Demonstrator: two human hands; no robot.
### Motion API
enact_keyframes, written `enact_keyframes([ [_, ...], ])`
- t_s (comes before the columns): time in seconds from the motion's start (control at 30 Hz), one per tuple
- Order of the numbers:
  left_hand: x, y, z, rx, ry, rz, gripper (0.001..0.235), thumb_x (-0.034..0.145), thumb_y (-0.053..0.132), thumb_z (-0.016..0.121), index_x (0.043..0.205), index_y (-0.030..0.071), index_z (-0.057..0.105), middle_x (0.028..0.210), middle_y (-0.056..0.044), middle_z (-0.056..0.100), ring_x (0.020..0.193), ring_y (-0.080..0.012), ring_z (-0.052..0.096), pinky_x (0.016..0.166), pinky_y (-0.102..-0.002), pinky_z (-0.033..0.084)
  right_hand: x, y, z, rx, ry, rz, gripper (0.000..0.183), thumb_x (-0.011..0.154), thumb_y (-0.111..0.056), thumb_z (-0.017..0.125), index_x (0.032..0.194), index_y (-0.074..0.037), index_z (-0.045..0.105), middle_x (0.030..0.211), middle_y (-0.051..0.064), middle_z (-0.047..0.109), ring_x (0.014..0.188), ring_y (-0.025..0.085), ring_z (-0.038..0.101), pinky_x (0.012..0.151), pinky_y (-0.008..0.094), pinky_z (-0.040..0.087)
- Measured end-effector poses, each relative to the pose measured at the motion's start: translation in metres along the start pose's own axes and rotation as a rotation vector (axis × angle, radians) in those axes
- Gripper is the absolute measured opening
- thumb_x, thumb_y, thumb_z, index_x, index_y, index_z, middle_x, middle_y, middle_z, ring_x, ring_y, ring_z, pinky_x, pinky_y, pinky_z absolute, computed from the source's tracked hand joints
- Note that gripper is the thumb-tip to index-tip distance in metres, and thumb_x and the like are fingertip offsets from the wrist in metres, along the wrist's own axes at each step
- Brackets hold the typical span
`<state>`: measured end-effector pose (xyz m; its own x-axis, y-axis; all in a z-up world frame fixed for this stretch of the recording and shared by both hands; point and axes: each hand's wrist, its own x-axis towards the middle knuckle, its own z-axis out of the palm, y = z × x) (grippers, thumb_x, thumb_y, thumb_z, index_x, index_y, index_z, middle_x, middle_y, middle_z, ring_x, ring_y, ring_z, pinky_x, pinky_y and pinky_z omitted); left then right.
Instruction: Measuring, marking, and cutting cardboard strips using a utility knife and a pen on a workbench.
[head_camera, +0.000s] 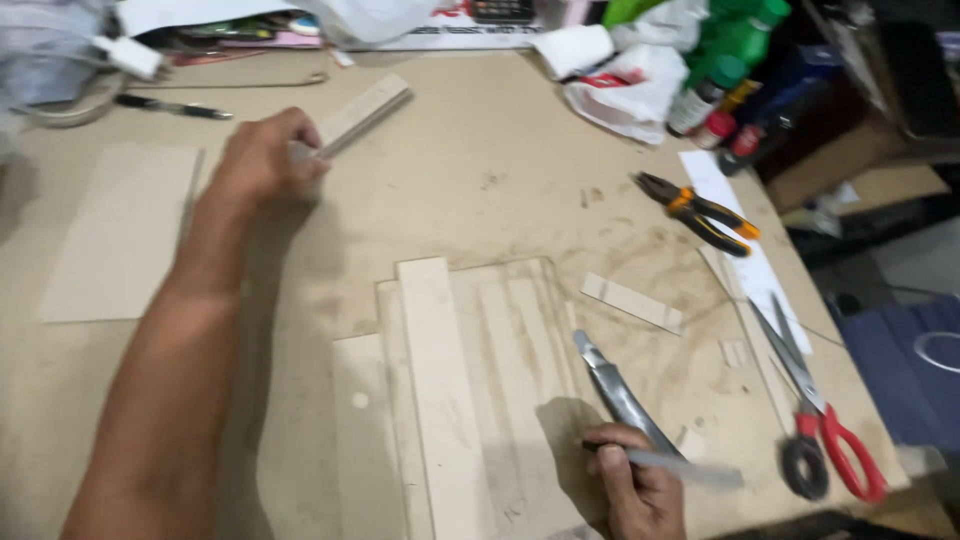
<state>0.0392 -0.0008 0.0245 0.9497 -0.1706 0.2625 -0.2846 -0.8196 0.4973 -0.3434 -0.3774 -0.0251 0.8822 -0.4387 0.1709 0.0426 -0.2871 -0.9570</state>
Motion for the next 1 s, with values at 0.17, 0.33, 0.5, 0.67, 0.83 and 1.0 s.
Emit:
enact_keyframes([
  [0.17, -0.006, 0.012, -0.015, -0.029, -0.110, -0.147, 0.034, 0.088, 0.024, 0.081, 0.117, 0.015, 0.066, 0.126, -0.020, 0.067, 0.116, -0.0396, 0.061, 0.096, -0.049, 0.045, 0.008, 0.012, -0.014, -0.094, -0.240, -0.122, 0.046, 0.100, -0.038, 0.053, 0.073, -0.008, 0.075, 0.071, 0.004, 0.076, 0.065, 0.014, 0.070, 0.058, 0.029, 0.053],
  [0.33, -0.051, 0.006, 0.028, 0.036, 0.205, 0.301, 0.052, 0.089, 0.032, 0.080, 0.134, 0.009, 0.064, 0.136, -0.020, 0.061, 0.127, -0.0361, 0.054, 0.107, -0.048, 0.038, 0.024, -0.023, -0.058, -0.227, -0.189, 0.032, 0.040, 0.097, -0.032, 0.065, 0.062, -0.014, 0.060, 0.051, -0.004, 0.044, 0.047, 0.009, 0.037, 0.045, 0.029, 0.029],
  [0.5, -0.183, 0.075, 0.050, -0.767, 0.013, -0.287, 0.058, 0.081, -0.002, 0.078, 0.135, 0.013, 0.065, 0.098, 0.009, 0.058, 0.077, -0.0047, 0.049, 0.072, -0.015, 0.043, 0.069, -0.061, -0.082, -0.903, -0.201, 0.420, 0.065, 0.102, -0.064, 0.047, 0.072, -0.009, 0.065, 0.059, 0.005, 0.059, 0.052, 0.016, 0.054, 0.049, 0.031, 0.049],
  [0.67, -0.315, 0.188, -0.047, -0.631, -0.295, -0.550, 0.062, 0.091, 0.032, 0.057, 0.151, 0.021, 0.045, 0.150, -0.005, 0.060, 0.129, -0.0220, 0.066, 0.107, -0.037, 0.053, 0.023, -0.109, -0.051, -0.568, -0.064, 0.335, 0.061, 0.092, -0.042, 0.059, 0.142, -0.007, 0.060, 0.145, 0.017, 0.059, 0.129, 0.031, 0.059, 0.107, 0.048, 0.048],
  [0.83, -0.351, 0.198, -0.037, -0.860, -0.196, -0.621, 0.067, 0.092, 0.035, 0.057, 0.155, 0.019, 0.039, 0.160, -0.007, 0.047, 0.144, -0.0277, 0.052, 0.113, -0.041, 0.048, -0.004, -0.124, -0.018, -0.494, -0.334, 0.381, 0.067, 0.085, -0.049, 0.057, 0.146, -0.021, 0.056, 0.140, 0.007, 0.068, 0.127, 0.022, 0.066, 0.107, 0.042, 0.054],
  [1.0, -0.358, 0.193, -0.019, -0.955, -0.147, -0.566, 0.067, 0.093, 0.030, 0.059, 0.155, 0.013, 0.039, 0.160, -0.012, 0.046, 0.144, -0.0259, 0.051, 0.115, -0.039, 0.048, 0.004, -0.101, -0.013, -0.403, -0.248, 0.386, 0.057, 0.088, -0.039, 0.065, 0.141, -0.017, 0.063, 0.125, 0.005, 0.075, 0.116, 0.019, 0.069, 0.100, 0.035, 0.054],
])
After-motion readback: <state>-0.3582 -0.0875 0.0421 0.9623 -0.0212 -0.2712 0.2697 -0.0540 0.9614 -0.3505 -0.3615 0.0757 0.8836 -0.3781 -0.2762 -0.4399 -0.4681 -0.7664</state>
